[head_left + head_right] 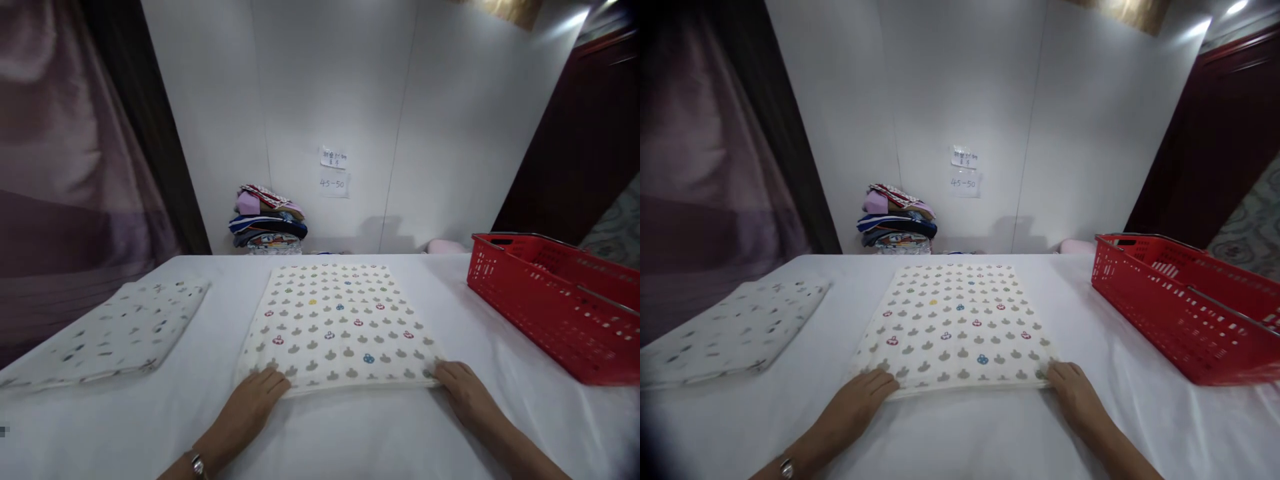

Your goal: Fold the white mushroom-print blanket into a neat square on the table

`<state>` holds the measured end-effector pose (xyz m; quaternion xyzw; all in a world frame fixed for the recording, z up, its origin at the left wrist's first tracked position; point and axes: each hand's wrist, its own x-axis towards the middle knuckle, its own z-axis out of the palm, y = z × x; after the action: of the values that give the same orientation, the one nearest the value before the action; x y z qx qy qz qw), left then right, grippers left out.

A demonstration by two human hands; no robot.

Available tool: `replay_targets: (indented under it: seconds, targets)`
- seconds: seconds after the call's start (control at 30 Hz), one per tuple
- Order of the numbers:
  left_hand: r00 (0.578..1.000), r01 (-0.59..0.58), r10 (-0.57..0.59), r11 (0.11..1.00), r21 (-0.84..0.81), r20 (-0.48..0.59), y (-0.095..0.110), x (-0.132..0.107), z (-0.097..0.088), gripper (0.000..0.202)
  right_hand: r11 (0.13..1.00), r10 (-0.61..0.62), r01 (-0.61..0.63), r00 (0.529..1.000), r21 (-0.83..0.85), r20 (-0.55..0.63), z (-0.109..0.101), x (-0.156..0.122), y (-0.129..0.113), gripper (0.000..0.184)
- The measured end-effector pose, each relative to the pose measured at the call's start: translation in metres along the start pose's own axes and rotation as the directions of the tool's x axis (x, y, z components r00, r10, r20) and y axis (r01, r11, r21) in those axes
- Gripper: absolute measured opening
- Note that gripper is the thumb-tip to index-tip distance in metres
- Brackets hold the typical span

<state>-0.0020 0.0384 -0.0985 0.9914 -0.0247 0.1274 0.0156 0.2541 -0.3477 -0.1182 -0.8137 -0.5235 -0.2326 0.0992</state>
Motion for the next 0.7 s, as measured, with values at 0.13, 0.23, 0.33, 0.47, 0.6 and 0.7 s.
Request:
replay_targets:
  seconds: [0.13, 0.23, 0.33, 0.47, 0.6, 0.7]
  targets:
    - [0.998, 0.025, -0.025, 1.0, -0.001, -0.062, 0.006, -0.009, 0.007, 0.032, 0.999, -0.012, 0.012, 1.0, -0.045, 0.006, 0.014, -0.016, 0.003, 0.033]
    - [0.989, 0.097, -0.094, 0.995, 0.022, -0.111, 0.006, -0.014, 0.01, 0.034, 0.996, -0.004, 0.008, 0.999, -0.086, 0.05, 0.022, -0.023, 0.007, 0.035]
    - [0.973, 0.19, -0.185, 0.981, 0.024, -0.135, 0.006, -0.018, 0.01, 0.037, 0.988, 0.008, 0.0, 0.999, -0.154, 0.054, 0.028, -0.024, 0.005, 0.038]
    - [0.963, 0.235, -0.231, 0.972, 0.013, -0.137, 0.006, -0.017, 0.01, 0.033, 0.984, -0.016, 0.023, 0.999, -0.179, 0.045, 0.035, -0.01, -0.021, 0.045]
    - [0.973, 0.195, -0.189, 0.98, 0.032, -0.133, 0.005, -0.011, 0.009, 0.027, 0.987, -0.145, 0.149, 0.988, -0.066, 0.058, 0.038, 0.03, -0.077, 0.045]
    - [0.974, 0.187, -0.18, 0.982, 0.036, -0.135, 0.005, -0.008, 0.008, 0.024, 0.975, -0.218, 0.214, 0.974, 0.068, 0.06, 0.039, 0.068, -0.131, 0.046]
